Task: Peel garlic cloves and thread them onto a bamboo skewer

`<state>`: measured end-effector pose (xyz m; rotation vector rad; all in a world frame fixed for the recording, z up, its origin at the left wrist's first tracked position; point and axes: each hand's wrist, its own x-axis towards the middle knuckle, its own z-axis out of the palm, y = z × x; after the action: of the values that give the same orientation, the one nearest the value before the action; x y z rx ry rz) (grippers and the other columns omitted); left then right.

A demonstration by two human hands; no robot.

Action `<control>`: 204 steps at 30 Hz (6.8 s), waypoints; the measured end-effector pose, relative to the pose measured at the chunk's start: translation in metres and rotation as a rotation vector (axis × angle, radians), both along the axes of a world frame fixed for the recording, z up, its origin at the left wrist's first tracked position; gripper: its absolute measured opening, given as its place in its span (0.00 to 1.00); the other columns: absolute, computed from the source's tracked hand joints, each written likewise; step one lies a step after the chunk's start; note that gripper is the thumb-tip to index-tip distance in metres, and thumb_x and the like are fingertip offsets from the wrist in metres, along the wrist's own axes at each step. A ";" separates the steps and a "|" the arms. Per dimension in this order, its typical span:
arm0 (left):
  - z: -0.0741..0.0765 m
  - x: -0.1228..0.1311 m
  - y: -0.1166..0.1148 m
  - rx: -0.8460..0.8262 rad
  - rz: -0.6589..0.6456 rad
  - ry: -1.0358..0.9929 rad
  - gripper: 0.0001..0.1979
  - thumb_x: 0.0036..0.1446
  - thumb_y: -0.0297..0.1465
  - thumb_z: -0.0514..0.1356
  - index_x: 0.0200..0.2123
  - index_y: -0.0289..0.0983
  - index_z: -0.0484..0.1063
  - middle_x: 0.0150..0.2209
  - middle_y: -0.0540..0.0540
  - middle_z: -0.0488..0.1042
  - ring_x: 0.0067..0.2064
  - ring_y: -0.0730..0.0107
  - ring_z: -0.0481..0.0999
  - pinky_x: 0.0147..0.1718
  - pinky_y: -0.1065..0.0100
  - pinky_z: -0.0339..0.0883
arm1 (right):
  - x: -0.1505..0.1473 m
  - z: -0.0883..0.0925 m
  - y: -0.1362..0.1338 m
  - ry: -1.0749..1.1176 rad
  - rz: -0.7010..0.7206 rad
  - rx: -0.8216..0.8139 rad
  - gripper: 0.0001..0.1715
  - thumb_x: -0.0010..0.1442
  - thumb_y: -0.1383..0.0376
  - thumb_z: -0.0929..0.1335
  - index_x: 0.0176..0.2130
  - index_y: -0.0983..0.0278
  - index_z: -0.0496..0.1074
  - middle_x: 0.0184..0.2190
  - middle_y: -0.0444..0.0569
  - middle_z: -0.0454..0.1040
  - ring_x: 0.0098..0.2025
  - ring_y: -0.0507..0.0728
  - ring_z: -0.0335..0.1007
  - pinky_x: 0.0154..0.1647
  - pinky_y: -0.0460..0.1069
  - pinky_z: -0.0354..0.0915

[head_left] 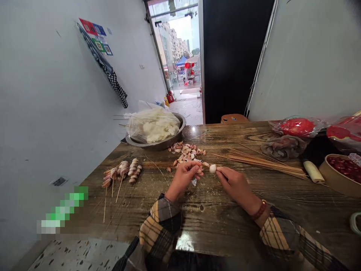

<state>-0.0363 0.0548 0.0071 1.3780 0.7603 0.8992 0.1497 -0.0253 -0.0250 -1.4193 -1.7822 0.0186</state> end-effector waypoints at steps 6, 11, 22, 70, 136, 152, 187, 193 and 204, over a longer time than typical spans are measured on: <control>0.000 -0.002 0.000 -0.114 0.064 -0.100 0.18 0.49 0.38 0.67 0.39 0.31 0.74 0.25 0.48 0.74 0.20 0.77 0.71 0.17 0.77 0.60 | 0.002 -0.001 -0.001 -0.018 -0.003 0.002 0.14 0.67 0.63 0.60 0.41 0.63 0.73 0.40 0.51 0.79 0.40 0.58 0.76 0.40 0.50 0.68; 0.003 -0.003 0.000 -0.276 0.030 -0.242 0.20 0.45 0.31 0.70 0.42 0.31 0.73 0.29 0.46 0.77 0.27 0.76 0.76 0.28 0.76 0.71 | 0.002 -0.002 -0.001 -0.026 0.003 0.008 0.14 0.67 0.63 0.60 0.41 0.62 0.74 0.40 0.51 0.79 0.40 0.57 0.76 0.41 0.49 0.68; 0.005 -0.004 0.003 -0.326 0.020 -0.311 0.14 0.47 0.30 0.69 0.36 0.29 0.73 0.29 0.47 0.76 0.26 0.80 0.75 0.25 0.80 0.70 | 0.000 -0.001 -0.003 -0.049 0.003 0.001 0.15 0.67 0.62 0.60 0.40 0.61 0.74 0.40 0.51 0.79 0.39 0.57 0.76 0.40 0.49 0.69; 0.002 0.003 -0.002 -0.394 -0.023 -0.447 0.09 0.50 0.29 0.67 0.34 0.31 0.73 0.33 0.45 0.77 0.31 0.77 0.76 0.32 0.77 0.71 | 0.004 0.002 -0.005 -0.051 -0.005 -0.024 0.14 0.66 0.63 0.61 0.41 0.62 0.75 0.41 0.51 0.79 0.39 0.57 0.76 0.38 0.48 0.66; 0.003 0.006 -0.001 -0.265 0.009 -0.323 0.14 0.51 0.32 0.66 0.41 0.30 0.77 0.29 0.45 0.75 0.28 0.78 0.72 0.26 0.77 0.65 | 0.008 -0.002 -0.002 -0.087 -0.007 -0.084 0.14 0.66 0.63 0.61 0.40 0.61 0.75 0.39 0.51 0.79 0.39 0.58 0.75 0.38 0.49 0.65; 0.000 0.004 0.001 -0.328 0.008 -0.395 0.12 0.51 0.31 0.67 0.38 0.29 0.77 0.31 0.46 0.75 0.28 0.80 0.71 0.25 0.78 0.65 | 0.008 -0.001 -0.003 -0.103 -0.012 -0.096 0.14 0.67 0.63 0.61 0.40 0.61 0.74 0.39 0.51 0.79 0.39 0.58 0.75 0.37 0.49 0.65; 0.002 0.007 0.001 -0.432 0.200 -0.495 0.06 0.55 0.22 0.61 0.36 0.29 0.77 0.36 0.43 0.78 0.33 0.79 0.77 0.35 0.79 0.73 | 0.004 0.000 -0.005 -0.108 -0.021 -0.082 0.14 0.67 0.63 0.61 0.39 0.62 0.74 0.39 0.50 0.79 0.37 0.57 0.75 0.36 0.48 0.62; 0.001 0.008 0.000 -0.445 0.184 -0.475 0.06 0.56 0.22 0.61 0.36 0.29 0.77 0.34 0.43 0.78 0.32 0.78 0.77 0.35 0.79 0.73 | 0.003 0.000 -0.005 -0.113 -0.018 -0.089 0.13 0.66 0.63 0.61 0.39 0.62 0.74 0.40 0.51 0.79 0.37 0.57 0.75 0.35 0.47 0.62; -0.001 0.011 -0.001 -0.450 0.173 -0.498 0.05 0.55 0.23 0.62 0.35 0.29 0.77 0.32 0.45 0.78 0.29 0.81 0.75 0.31 0.82 0.72 | 0.001 -0.002 -0.004 -0.051 0.001 -0.107 0.13 0.66 0.63 0.61 0.37 0.62 0.74 0.35 0.49 0.79 0.35 0.56 0.74 0.35 0.48 0.61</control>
<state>-0.0257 0.0539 0.0063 0.6611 0.6471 1.0729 0.1510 -0.0288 -0.0271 -1.5074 -1.8476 0.0800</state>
